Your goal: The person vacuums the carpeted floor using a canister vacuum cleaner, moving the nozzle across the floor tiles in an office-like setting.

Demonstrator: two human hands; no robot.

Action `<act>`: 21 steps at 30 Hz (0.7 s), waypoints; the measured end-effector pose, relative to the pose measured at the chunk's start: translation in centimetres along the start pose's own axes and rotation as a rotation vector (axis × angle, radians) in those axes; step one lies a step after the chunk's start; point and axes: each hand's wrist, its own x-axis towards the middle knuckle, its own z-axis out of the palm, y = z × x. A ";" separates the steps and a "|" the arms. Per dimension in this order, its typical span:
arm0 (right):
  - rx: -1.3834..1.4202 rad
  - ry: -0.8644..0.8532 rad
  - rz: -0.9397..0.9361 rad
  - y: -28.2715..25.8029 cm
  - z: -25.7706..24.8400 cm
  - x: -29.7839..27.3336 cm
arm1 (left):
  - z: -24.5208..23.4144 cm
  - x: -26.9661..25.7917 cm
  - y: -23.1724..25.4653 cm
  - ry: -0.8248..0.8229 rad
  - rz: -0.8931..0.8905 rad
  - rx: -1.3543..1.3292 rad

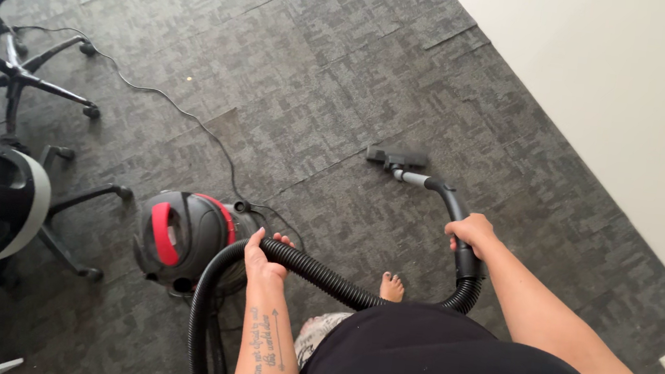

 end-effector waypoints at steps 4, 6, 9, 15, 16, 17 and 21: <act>0.040 0.039 0.003 2.0 4.3 -4.0 | -4.9 -1.3 3.9 0.021 -0.017 -0.009; 0.053 0.047 0.002 4.0 6.8 -6.3 | -8.6 -2.3 6.0 0.033 -0.013 0.008; 0.047 0.062 0.003 6.6 10.4 -9.8 | -14.0 -3.7 9.1 0.021 -0.030 0.001; 0.015 0.103 0.035 13.6 15.5 -16.4 | -20.5 -4.4 9.9 0.101 -0.089 0.015; -0.009 0.090 0.052 15.0 15.5 -17.5 | -21.6 -4.7 9.5 0.114 -0.110 0.034; -0.025 0.080 0.060 16.0 15.5 -18.2 | -21.7 -4.6 9.1 0.113 -0.128 0.055; 0.021 0.097 0.033 21.0 14.9 -21.9 | -22.5 -5.2 7.5 0.017 -0.147 0.161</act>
